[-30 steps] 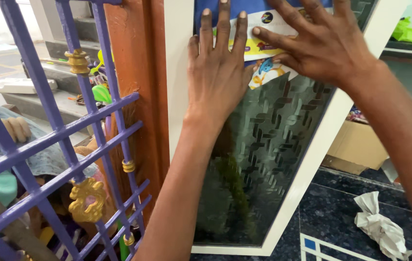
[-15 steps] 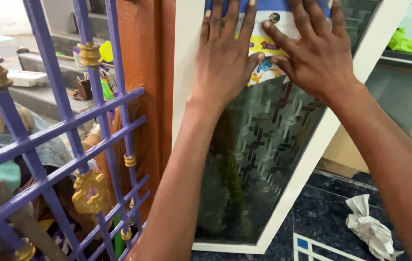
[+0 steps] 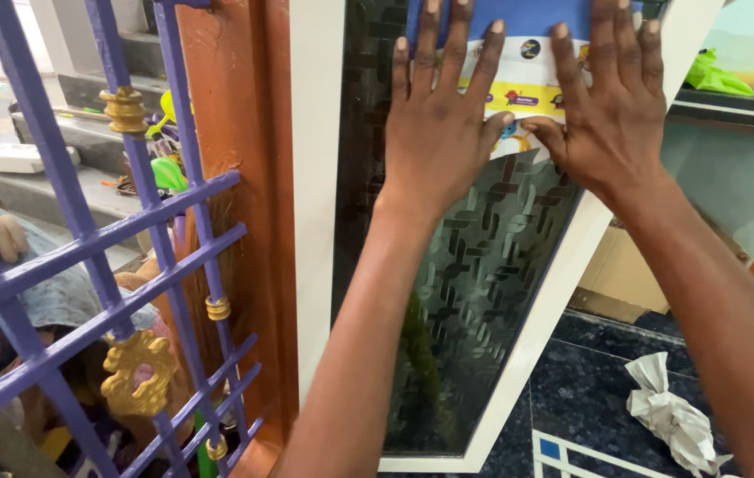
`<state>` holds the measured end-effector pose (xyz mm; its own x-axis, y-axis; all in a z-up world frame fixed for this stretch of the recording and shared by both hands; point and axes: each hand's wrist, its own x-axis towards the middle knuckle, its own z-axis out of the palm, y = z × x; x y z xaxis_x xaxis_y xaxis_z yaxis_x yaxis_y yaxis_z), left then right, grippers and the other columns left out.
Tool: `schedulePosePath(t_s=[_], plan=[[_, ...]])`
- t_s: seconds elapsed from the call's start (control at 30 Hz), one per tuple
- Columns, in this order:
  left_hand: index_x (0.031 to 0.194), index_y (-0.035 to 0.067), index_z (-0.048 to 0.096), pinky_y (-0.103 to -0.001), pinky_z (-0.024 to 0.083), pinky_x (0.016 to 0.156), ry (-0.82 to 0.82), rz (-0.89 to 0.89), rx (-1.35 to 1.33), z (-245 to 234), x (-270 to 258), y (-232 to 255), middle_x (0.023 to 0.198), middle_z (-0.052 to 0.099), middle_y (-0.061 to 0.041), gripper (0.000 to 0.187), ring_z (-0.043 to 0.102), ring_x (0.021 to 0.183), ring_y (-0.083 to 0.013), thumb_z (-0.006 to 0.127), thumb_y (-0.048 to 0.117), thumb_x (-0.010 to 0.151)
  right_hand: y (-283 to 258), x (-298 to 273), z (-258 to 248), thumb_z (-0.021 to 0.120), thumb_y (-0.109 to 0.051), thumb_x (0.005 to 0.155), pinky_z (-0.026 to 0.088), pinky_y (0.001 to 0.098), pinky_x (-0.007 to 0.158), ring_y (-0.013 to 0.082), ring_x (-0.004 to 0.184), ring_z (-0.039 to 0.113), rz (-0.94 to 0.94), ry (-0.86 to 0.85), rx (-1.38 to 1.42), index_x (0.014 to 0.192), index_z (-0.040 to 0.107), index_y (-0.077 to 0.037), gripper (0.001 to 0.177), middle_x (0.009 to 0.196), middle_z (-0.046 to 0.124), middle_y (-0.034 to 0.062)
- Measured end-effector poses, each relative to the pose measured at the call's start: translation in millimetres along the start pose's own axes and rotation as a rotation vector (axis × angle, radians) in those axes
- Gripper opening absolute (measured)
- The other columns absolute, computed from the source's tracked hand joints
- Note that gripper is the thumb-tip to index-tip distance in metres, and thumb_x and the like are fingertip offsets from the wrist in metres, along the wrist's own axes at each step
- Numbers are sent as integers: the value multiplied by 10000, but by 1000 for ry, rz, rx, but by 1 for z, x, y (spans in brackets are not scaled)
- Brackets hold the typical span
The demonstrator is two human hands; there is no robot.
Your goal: The person uses a blue and white rectangular packet to wipe a vertical glass surface. They move the packet in repetitive vertical and circular motions across the glass, applying pressure with both hands. The task continues throughout the clip without a visible change in the cleaning tool or the final state of the glass.
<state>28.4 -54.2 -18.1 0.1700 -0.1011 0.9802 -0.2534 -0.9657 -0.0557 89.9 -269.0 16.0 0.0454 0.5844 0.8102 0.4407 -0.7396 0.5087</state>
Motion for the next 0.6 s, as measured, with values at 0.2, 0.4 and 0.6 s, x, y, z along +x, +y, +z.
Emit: schedulePosePath(t_s=[0.2, 0.4, 0.6], plan=[[1660, 197, 342, -609, 110, 1347, 8, 7, 9, 10, -2, 13, 1736, 139, -141, 724, 70, 1629, -352, 612, 515, 1068, -6, -12, 9, 344, -707, 1135, 123, 605, 1309, 499, 1609, 188, 155, 15, -20, 1702, 220, -6, 909, 1728, 184, 302], [1608, 159, 423, -635, 87, 1318, 8, 3, -45, 11, -9, 25, 1712, 157, -151, 672, 67, 1606, -370, 595, 522, 1070, -27, -42, 33, 306, -633, 1161, 99, 603, 1337, 445, 1649, 145, 282, 6, -84, 1714, 191, -51, 811, 1754, 149, 268], [1579, 144, 472, -628, 121, 1322, -29, 69, 33, 6, -11, 23, 1719, 182, -170, 656, 98, 1612, -392, 666, 410, 1012, -15, -52, 21, 370, -689, 1087, 81, 615, 1288, 459, 1613, 131, 128, -45, -39, 1708, 201, -110, 866, 1723, 135, 293]])
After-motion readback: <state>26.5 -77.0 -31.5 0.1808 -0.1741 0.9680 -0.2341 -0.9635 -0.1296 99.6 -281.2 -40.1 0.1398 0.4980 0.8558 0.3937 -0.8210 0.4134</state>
